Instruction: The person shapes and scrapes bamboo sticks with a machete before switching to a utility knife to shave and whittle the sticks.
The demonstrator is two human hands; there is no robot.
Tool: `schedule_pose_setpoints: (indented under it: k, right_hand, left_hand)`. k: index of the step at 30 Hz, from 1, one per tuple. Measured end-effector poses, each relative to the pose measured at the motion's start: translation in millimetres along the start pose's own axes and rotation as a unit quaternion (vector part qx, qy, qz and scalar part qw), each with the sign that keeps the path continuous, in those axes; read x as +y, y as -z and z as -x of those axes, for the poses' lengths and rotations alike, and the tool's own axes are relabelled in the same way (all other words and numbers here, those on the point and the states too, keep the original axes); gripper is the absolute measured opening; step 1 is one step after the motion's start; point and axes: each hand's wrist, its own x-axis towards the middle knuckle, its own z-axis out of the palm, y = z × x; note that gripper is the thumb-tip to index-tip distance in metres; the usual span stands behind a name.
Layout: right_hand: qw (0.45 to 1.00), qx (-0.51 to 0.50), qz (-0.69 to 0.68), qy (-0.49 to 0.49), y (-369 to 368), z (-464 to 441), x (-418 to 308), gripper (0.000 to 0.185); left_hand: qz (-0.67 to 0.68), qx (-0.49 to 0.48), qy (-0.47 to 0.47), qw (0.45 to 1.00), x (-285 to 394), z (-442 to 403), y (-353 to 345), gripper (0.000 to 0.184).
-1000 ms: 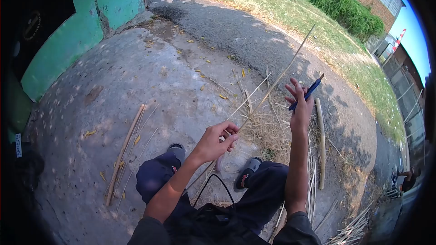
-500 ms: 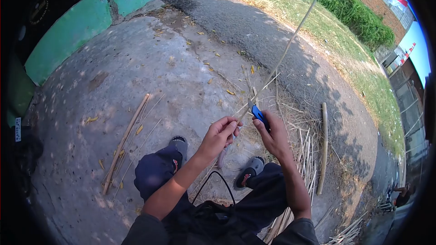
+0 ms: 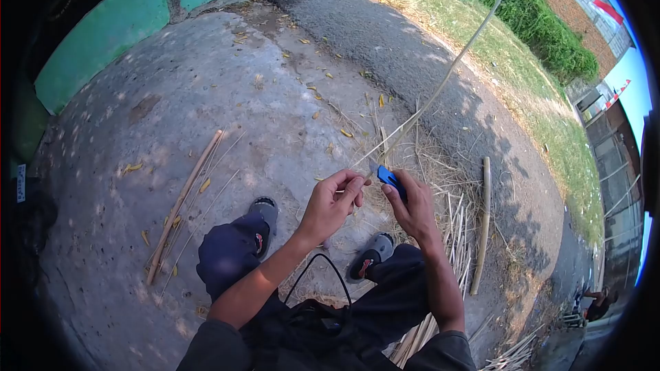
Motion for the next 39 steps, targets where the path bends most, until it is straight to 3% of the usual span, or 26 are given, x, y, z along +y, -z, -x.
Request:
schedule_pose_setpoints:
  k: [5,9,14,24,27,31,35,37,39]
  right_hand:
    - [1.0,0.007,0.012,0.026,0.9,0.5,0.2,0.032]
    - [0.998,0.059,0.013,0.031,5.9,-0.1,-3.8,0.028]
    - [0.986,0.151,0.06,0.021,19.2,-6.3,10.3,0.026]
    - [0.987,0.145,0.025,0.064,6.1,1.5,10.6,0.026]
    - [0.985,0.171,0.021,0.005,22.4,-5.4,12.3,0.024]
    - [0.977,0.208,0.042,-0.002,38.3,-15.8,31.1,0.024]
    - [0.976,0.197,0.015,0.088,18.3,-7.4,31.2,0.025]
    - [0.968,0.245,0.01,0.058,32.9,-14.0,38.2,0.025]
    - [0.948,0.313,0.031,-0.047,59.5,-25.4,72.0,0.029]
  left_hand:
    - [-0.021,-0.002,-0.019,1.0,-2.9,0.4,2.3,0.026]
    - [-0.098,0.039,-0.083,0.991,-0.4,1.9,-3.3,0.025]
    - [-0.184,0.046,-0.094,0.977,9.8,10.1,-8.4,0.024]
    - [-0.225,0.061,-0.144,0.962,8.8,10.4,-7.5,0.022]
    - [-0.242,0.053,-0.142,0.958,15.3,13.5,-9.9,0.022]
    - [-0.234,0.058,-0.185,0.953,3.7,11.8,-13.3,0.022]
    - [-0.26,0.049,-0.171,0.949,14.0,12.2,-8.5,0.021]
    - [-0.261,0.044,-0.164,0.95,13.1,14.4,-6.9,0.02]
    - [-0.283,0.026,-0.194,0.939,7.4,15.0,-8.3,0.018]
